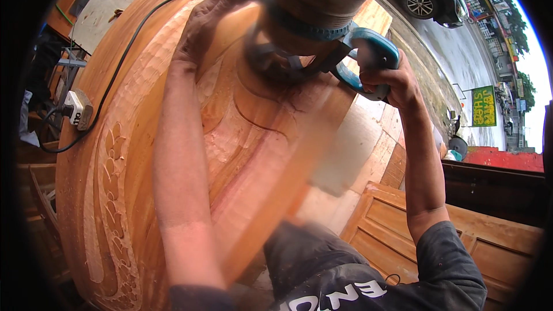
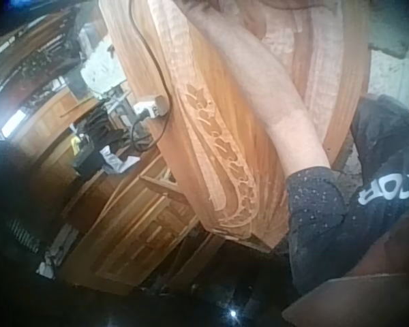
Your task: The person uses a wood router to carve intricate patterns into a large wooden panel, guiding the tool along the design with both hands.
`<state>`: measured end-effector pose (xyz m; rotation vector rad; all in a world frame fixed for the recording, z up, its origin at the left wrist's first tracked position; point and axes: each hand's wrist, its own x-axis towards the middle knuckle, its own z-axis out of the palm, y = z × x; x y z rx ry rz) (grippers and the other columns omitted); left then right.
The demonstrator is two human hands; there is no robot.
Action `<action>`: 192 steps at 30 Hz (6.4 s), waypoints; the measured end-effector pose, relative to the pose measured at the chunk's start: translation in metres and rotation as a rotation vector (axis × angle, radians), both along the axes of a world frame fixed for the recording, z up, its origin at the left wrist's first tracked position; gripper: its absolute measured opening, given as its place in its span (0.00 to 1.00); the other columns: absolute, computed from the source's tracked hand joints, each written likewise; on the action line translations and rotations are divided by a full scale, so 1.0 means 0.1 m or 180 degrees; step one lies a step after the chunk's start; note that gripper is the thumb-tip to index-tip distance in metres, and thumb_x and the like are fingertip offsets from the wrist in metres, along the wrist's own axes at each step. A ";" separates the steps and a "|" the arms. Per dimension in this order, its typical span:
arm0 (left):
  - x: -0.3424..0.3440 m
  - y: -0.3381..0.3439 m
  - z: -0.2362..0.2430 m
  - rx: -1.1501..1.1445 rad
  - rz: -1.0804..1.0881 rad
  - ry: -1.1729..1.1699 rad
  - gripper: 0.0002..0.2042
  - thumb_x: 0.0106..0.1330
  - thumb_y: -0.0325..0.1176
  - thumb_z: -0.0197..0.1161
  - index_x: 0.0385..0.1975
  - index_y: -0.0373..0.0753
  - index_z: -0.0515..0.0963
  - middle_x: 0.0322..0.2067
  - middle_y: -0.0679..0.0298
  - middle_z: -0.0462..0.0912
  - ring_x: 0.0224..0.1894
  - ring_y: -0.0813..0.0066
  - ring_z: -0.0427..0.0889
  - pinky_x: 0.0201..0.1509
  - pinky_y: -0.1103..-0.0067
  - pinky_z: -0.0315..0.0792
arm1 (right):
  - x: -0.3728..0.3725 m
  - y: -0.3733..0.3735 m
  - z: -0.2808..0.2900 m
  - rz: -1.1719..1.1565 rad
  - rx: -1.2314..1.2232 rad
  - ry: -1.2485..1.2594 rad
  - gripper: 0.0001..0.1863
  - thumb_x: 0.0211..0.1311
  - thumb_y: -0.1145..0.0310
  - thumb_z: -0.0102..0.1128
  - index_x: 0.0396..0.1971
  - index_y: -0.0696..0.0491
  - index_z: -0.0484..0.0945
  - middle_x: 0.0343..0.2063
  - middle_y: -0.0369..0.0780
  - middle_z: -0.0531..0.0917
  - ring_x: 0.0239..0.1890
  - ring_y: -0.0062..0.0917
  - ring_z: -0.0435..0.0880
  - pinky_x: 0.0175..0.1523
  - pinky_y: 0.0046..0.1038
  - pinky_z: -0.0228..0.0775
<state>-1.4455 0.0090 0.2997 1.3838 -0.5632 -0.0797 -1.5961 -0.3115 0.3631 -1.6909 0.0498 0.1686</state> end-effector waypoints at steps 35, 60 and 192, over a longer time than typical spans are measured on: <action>0.03 -0.18 -0.12 -0.0020 -0.0123 -0.0074 0.24 0.77 0.45 0.60 0.67 0.40 0.74 0.62 0.65 0.80 0.61 0.73 0.80 0.70 0.72 0.73 | -0.19 -0.11 0.01 -0.0056 0.0035 -0.0049 0.15 0.41 0.79 0.68 0.34 0.60 0.80 0.19 0.35 0.78 0.18 0.18 0.74 0.27 0.22 0.65; 0.04 -0.16 -0.04 -0.0409 0.0179 -0.0047 0.26 0.77 0.50 0.58 0.62 0.34 0.77 0.54 0.59 0.83 0.59 0.68 0.80 0.69 0.71 0.70 | 0.07 -0.03 0.01 0.0066 0.0107 0.0010 0.15 0.42 0.79 0.69 0.34 0.60 0.81 0.19 0.35 0.79 0.19 0.18 0.76 0.27 0.22 0.66; -0.10 -0.28 -0.02 -0.0041 0.0726 0.0037 0.33 0.74 0.62 0.56 0.63 0.39 0.78 0.57 0.64 0.83 0.61 0.68 0.78 0.71 0.73 0.65 | 0.19 -0.20 0.04 0.0298 -0.0008 0.0103 0.14 0.42 0.78 0.70 0.34 0.57 0.84 0.30 0.33 0.82 0.29 0.17 0.79 0.37 0.22 0.71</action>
